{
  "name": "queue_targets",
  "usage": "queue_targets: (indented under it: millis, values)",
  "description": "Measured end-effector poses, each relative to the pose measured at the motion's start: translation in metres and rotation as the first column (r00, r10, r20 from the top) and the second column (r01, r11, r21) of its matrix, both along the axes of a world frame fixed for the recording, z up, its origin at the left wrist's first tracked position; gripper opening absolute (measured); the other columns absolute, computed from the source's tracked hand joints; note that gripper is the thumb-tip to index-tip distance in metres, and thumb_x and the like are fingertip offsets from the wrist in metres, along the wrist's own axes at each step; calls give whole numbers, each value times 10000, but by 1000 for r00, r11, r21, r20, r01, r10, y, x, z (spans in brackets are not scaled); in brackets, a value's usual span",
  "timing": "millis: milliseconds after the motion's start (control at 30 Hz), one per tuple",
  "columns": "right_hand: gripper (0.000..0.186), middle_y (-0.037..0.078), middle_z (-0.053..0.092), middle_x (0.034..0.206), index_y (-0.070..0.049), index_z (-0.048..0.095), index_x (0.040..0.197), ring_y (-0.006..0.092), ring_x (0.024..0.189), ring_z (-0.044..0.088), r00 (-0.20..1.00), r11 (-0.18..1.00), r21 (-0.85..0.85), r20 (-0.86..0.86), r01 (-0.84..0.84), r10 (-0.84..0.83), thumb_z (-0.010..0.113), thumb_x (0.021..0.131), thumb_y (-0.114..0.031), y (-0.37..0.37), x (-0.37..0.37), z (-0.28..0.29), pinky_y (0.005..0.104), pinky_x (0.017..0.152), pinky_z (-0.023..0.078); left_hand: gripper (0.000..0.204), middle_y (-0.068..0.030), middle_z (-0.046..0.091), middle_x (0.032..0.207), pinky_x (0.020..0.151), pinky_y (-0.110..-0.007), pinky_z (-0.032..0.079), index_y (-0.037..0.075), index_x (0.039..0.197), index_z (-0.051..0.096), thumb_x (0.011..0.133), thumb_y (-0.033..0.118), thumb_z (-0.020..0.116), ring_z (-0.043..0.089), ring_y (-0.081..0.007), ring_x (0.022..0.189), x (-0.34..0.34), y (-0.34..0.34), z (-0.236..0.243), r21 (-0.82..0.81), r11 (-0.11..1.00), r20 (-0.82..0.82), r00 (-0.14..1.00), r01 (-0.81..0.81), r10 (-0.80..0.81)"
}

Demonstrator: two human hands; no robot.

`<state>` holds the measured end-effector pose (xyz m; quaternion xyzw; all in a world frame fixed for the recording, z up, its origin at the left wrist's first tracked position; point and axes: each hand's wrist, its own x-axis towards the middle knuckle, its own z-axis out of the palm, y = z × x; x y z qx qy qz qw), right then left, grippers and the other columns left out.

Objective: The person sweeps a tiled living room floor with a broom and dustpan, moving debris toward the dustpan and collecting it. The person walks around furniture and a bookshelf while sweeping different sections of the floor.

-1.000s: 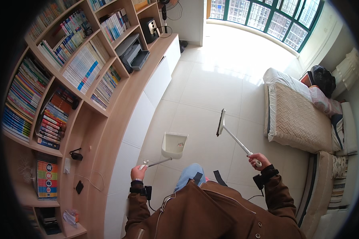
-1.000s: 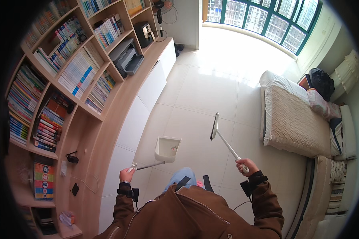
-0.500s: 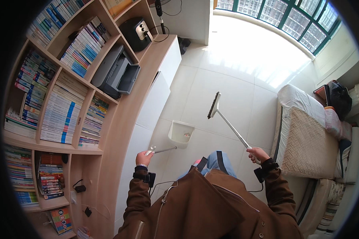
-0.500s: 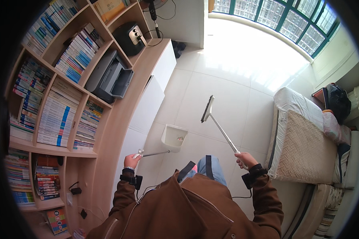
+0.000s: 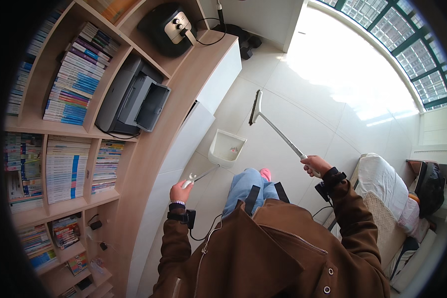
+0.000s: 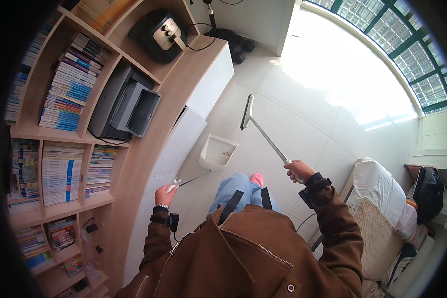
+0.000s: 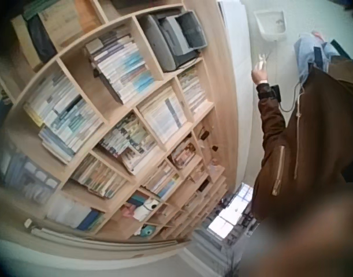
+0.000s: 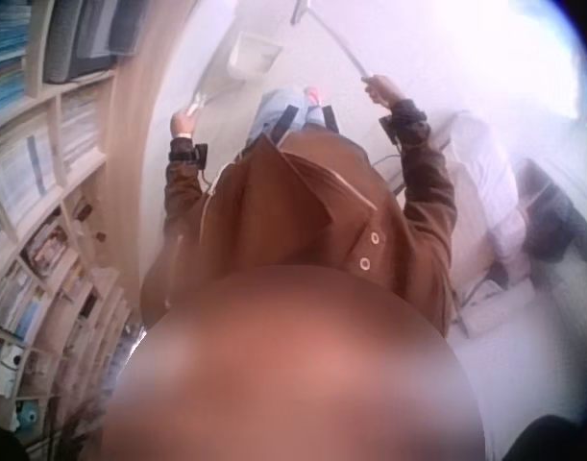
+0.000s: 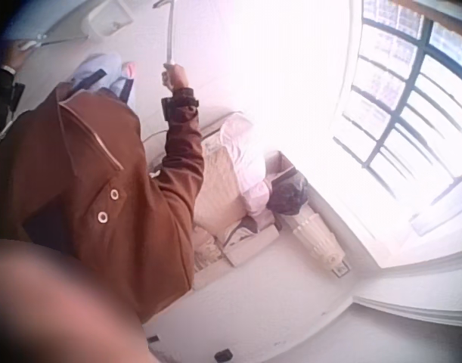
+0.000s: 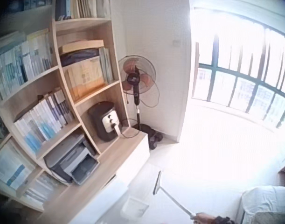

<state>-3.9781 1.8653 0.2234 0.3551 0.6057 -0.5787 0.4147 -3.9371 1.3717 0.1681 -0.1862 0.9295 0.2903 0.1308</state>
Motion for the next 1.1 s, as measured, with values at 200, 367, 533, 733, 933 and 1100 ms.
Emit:
queue_targets:
  millis: [200, 367, 533, 733, 933, 1100]
  values:
    - [161, 39, 424, 564, -22, 435, 707, 113, 434, 386, 1000, 993, -114, -8, 24, -25, 463, 795, -154, -6, -163, -20, 244, 364, 325, 394, -158, 596, 803, 645, -311, 456, 22, 900, 593, 630, 301, 660, 586, -264, 735, -83, 41, 9, 20, 1000, 25, 999, -20, 20]
    - [148, 55, 423, 520, -5, 439, 641, 130, 408, 394, 997, 990, -117, -13, -82, 81, 486, 747, -96, 10, -265, -51, 245, 354, 336, 397, -155, 597, 811, 651, -310, 454, 14, 905, 589, 633, 296, 657, 584, -266, 742, -168, 85, 13, 24, 999, 22, 999, 29, -29]
    - [136, 74, 461, 514, 15, 486, 606, 137, 384, 426, 999, 996, -79, 21, -43, 44, 515, 710, -68, 66, -356, -73, 246, 321, 347, 405, -159, 594, 820, 660, -311, 451, 13, 920, 583, 639, 297, 652, 582, -269, 754, -258, 138, 27, -9, 992, 68, 990, 126, -125]
    - [121, 61, 493, 542, 0, 527, 669, 117, 392, 438, 999, 998, -56, 27, 31, -29, 526, 720, -109, 164, -447, -104, 223, 326, 338, 407, -167, 591, 823, 665, -316, 450, 13, 924, 580, 643, 299, 649, 579, -275, 761, -352, 215, 24, -1, 990, 89, 986, 142, -141]
    - [64, 21, 455, 602, -44, 449, 778, 56, 418, 377, 989, 974, -169, 29, 150, -148, 470, 747, -96, 251, -508, -127, 167, 323, 307, 414, -171, 590, 813, 659, -316, 451, 27, 943, 575, 649, 309, 645, 581, -275, 752, -427, 278, 21, 7, 989, 121, 982, 145, -145]
    - [83, -7, 431, 613, -82, 418, 826, 35, 414, 356, 914, 899, -178, 159, 399, -374, 450, 759, -118, 311, -473, -102, 146, 313, 292, 406, -180, 584, 817, 653, -324, 452, 35, 944, 576, 655, 314, 636, 577, -285, 749, -486, 300, 31, -5, 966, 124, 959, 257, -255]
